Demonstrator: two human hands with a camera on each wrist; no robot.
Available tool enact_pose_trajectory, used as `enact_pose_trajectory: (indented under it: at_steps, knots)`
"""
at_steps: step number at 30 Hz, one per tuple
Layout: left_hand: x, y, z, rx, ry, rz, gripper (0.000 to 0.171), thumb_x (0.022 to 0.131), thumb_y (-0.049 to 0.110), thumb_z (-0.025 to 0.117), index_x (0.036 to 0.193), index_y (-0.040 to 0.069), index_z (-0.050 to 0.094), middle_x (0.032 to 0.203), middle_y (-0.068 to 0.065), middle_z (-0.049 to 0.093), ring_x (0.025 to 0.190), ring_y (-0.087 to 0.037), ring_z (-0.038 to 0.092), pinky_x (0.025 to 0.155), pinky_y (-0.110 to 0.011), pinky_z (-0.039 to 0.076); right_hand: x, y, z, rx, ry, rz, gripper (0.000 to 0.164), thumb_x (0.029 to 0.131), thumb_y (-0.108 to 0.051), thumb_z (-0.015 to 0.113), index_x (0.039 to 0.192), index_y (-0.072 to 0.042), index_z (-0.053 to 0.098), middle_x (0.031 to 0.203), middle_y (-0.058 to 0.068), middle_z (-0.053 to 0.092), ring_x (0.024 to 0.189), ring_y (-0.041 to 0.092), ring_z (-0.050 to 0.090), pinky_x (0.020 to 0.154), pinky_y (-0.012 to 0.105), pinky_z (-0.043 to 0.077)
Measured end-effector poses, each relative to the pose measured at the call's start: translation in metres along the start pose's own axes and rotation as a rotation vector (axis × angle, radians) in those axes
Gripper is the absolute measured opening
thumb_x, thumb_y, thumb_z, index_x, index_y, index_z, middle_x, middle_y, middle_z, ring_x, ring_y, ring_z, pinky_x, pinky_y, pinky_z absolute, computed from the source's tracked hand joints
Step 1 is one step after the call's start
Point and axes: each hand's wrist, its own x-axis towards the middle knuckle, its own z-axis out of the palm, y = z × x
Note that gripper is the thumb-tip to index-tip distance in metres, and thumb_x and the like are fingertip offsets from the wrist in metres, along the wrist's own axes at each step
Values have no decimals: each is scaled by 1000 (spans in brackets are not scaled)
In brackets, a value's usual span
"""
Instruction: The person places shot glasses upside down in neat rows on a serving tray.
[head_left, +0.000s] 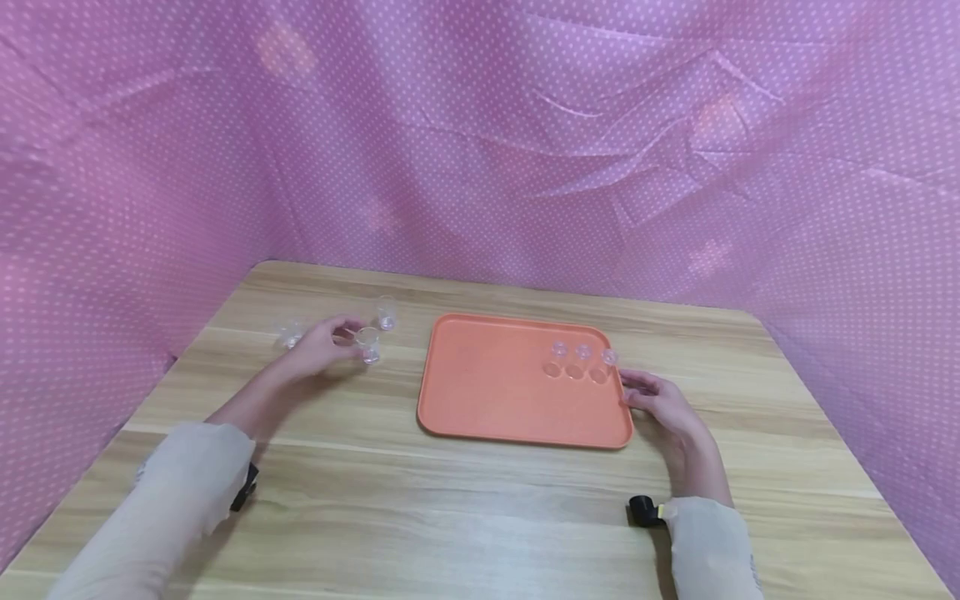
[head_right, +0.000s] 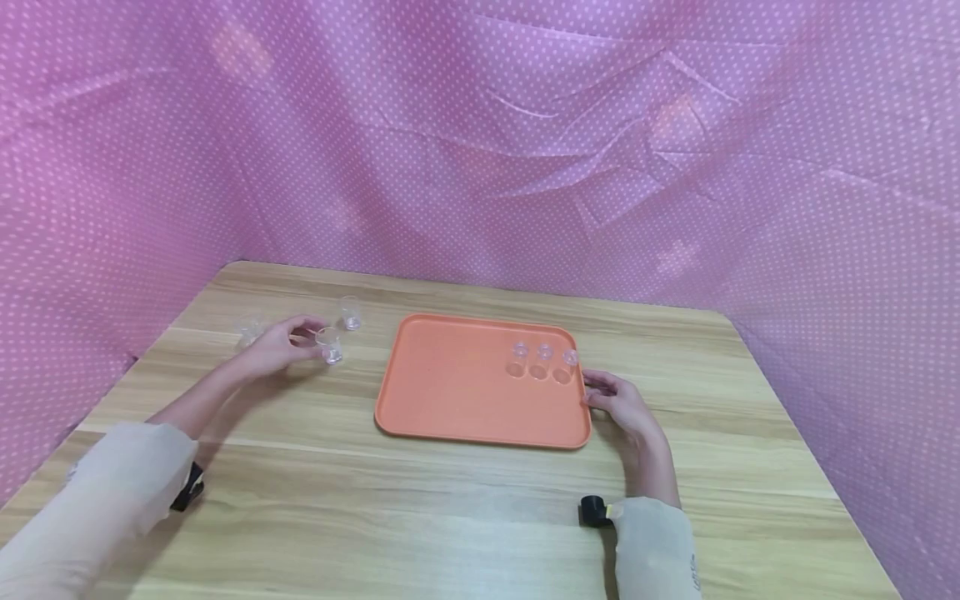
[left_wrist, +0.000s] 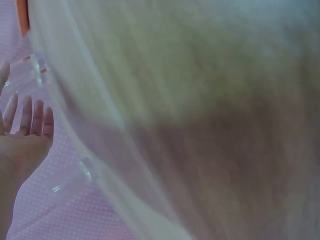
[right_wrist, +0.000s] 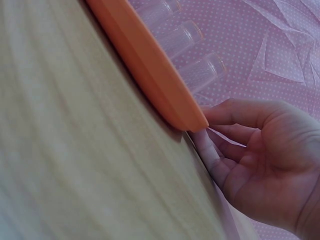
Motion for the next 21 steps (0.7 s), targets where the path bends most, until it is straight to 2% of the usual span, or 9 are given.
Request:
enact_pose_trajectory:
  at_steps: [8,21]
  knots:
    - [0,-8,4,1,-20,-18,49,67,17,67,109,6,45,102,-13,48,94,-27,43,84,-43,32,0,-1,-1,-22,-1,-17,46,78,-7,53,120,2,36,117,19,40,97,21,46,77,18,38]
    - [4,-8,10,7,-42,-61,40,69,21,65,104,8,49,97,-11,51,92,-26,45,82,-41,34,0,0,-2,-28,-9,-32,45,79,-7,52,120,3,36,118,19,40,98,21,46,77,18,38]
